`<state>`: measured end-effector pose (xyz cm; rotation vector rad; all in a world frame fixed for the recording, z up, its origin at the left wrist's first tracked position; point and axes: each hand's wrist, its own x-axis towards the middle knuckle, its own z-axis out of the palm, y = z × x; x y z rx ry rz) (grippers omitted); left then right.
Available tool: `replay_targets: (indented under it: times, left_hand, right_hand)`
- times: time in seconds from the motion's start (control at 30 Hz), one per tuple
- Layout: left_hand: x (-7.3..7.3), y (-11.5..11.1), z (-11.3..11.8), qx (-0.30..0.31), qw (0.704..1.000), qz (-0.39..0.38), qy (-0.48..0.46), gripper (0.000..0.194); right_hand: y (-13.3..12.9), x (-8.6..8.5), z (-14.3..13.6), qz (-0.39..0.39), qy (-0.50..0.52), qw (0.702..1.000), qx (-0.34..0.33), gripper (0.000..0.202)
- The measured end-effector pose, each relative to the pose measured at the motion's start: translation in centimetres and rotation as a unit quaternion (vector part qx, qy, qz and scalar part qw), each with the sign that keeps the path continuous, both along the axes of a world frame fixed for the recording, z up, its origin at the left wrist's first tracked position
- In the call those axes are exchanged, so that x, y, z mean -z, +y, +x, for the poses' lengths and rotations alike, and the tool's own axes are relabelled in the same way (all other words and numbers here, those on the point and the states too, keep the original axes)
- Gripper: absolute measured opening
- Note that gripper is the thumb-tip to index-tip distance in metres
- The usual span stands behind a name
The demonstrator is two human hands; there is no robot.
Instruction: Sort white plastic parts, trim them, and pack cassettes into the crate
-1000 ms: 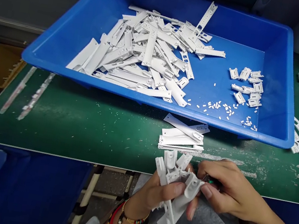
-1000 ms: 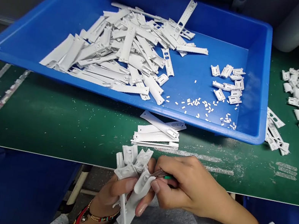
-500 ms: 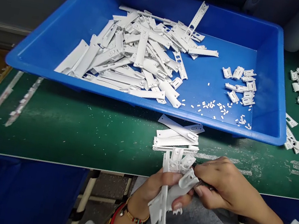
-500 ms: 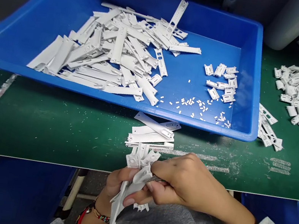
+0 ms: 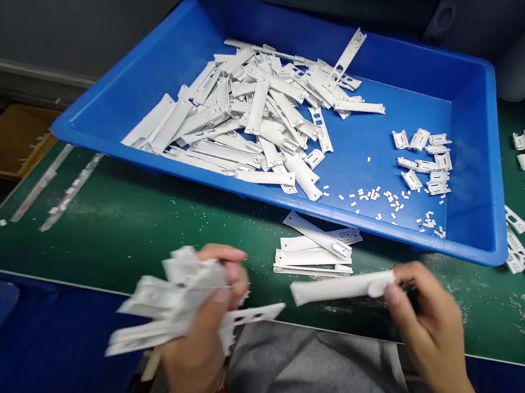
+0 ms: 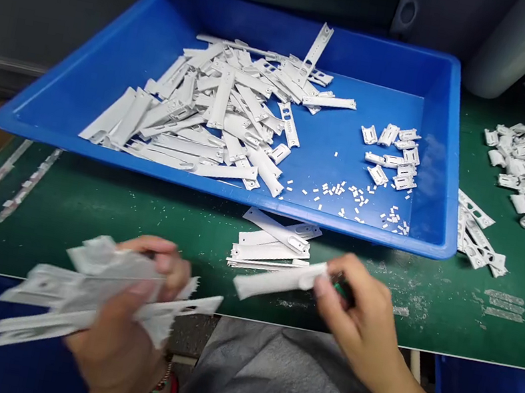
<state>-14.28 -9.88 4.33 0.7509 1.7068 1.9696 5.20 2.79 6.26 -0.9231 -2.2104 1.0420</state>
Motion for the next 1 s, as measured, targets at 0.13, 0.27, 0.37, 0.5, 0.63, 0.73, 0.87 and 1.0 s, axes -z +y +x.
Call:
replay_targets:
  times: [0.13, 0.27, 0.37, 0.5, 0.63, 0.73, 0.87, 1.0]
  left_hand:
    - [-0.6, -0.8, -0.5, -0.016, 0.998, 0.030, 0.054, 0.023]
    - [-0.4, -0.7, 1.0, 0.040, 0.976, -0.034, 0.212, 0.021]
    - [0.4, 0.3, 1.9, 0.109, 0.955, -0.018, 0.275, 0.020]
    - [1.6, 1.1, 3.2, 0.194, 0.963, -0.019, 0.184, 0.025]
    - [2.7, 1.1, 4.3, 0.206, 0.972, -0.049, 0.105, 0.028]
    - [3.2, 1.5, 4.7, 0.197, 0.973, -0.016, 0.119, 0.026]
    - [3.4, 2.0, 4.8, 0.197, 0.971, 0.030, 0.131, 0.027]
    - [3.6, 2.0, 5.1, 0.198, 0.974, 0.039, 0.102, 0.027]
  right_hand:
    - [0.2, 0.7, -1.7, 0.105, -0.004, 0.981, 0.163, 0.017]
    - [-0.2, 1.4, -4.5, 0.168, 0.011, 0.973, 0.159, 0.014]
    - [-0.4, 1.6, -4.9, 0.172, -0.031, 0.976, 0.130, 0.016]
    - [-0.6, 1.0, -2.7, 0.148, -0.115, 0.977, 0.101, 0.033]
    - [-1.1, 0.1, -0.3, 0.088, -0.131, 0.985, 0.065, 0.014]
    - [-2.1, -0.7, 0.4, 0.044, -0.098, 0.994, -0.001, 0.009]
    - [-2.9, -1.5, 0.3, 0.044, -0.040, 0.995, -0.078, 0.016]
    - [-2.7, -1.5, 0.3, 0.088, -0.023, 0.995, -0.043, 0.019]
